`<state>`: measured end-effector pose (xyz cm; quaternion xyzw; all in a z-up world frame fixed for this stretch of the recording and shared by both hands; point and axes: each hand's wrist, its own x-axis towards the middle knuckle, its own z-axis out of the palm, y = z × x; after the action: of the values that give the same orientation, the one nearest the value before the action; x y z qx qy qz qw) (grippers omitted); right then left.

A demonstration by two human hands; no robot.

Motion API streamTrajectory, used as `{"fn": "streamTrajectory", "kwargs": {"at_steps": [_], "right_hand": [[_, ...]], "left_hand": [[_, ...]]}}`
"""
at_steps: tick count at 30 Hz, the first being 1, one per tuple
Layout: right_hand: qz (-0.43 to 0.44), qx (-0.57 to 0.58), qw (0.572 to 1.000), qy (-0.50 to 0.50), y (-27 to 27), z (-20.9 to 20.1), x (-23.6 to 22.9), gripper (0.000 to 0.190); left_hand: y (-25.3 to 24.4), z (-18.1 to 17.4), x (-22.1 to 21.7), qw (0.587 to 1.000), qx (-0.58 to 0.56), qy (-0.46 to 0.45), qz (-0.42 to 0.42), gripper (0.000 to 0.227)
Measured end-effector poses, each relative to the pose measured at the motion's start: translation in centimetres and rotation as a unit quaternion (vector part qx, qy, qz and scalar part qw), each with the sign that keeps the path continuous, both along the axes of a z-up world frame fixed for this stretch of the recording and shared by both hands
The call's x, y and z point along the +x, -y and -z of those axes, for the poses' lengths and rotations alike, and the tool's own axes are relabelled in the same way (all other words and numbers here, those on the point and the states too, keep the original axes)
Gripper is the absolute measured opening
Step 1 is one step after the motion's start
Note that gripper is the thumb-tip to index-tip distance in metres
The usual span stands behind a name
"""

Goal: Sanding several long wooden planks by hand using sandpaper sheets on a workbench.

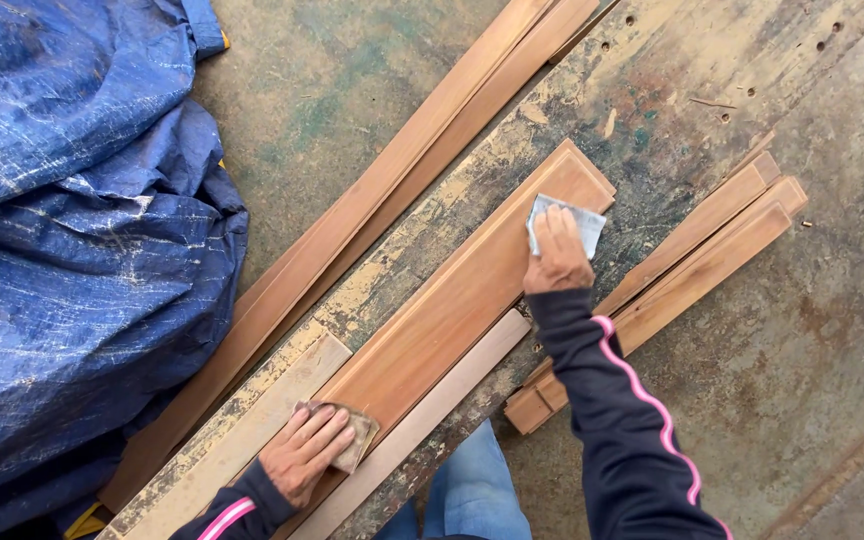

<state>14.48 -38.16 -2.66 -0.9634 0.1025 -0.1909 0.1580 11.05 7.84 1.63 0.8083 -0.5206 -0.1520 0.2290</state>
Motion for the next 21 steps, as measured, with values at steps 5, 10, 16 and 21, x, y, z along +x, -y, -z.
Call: {"fn": "streamTrajectory", "kwargs": {"at_steps": [5, 10, 16, 21], "right_hand": [[-0.109, 0.108, 0.988, 0.003, -19.9, -3.3, -11.4, 0.037], [-0.225, 0.140, 0.964, -0.009, -13.1, -1.1, -9.3, 0.036], [0.038, -0.054, 0.998, 0.010, -5.6, -1.4, -4.1, 0.031], [-0.150, 0.085, 0.984, 0.035, -19.7, -0.3, -11.4, 0.022]], "left_hand": [[-10.7, 2.8, -6.4, 0.995, -0.029, 0.082, -0.057, 0.047], [-11.9, 3.3, -6.6, 0.992, -0.022, 0.104, -0.075, 0.040], [-13.2, 4.9, -7.4, 0.989, -0.041, 0.123, -0.067, 0.039], [-15.1, 12.2, -9.5, 0.959, 0.032, 0.283, 0.013, 0.044]]}}
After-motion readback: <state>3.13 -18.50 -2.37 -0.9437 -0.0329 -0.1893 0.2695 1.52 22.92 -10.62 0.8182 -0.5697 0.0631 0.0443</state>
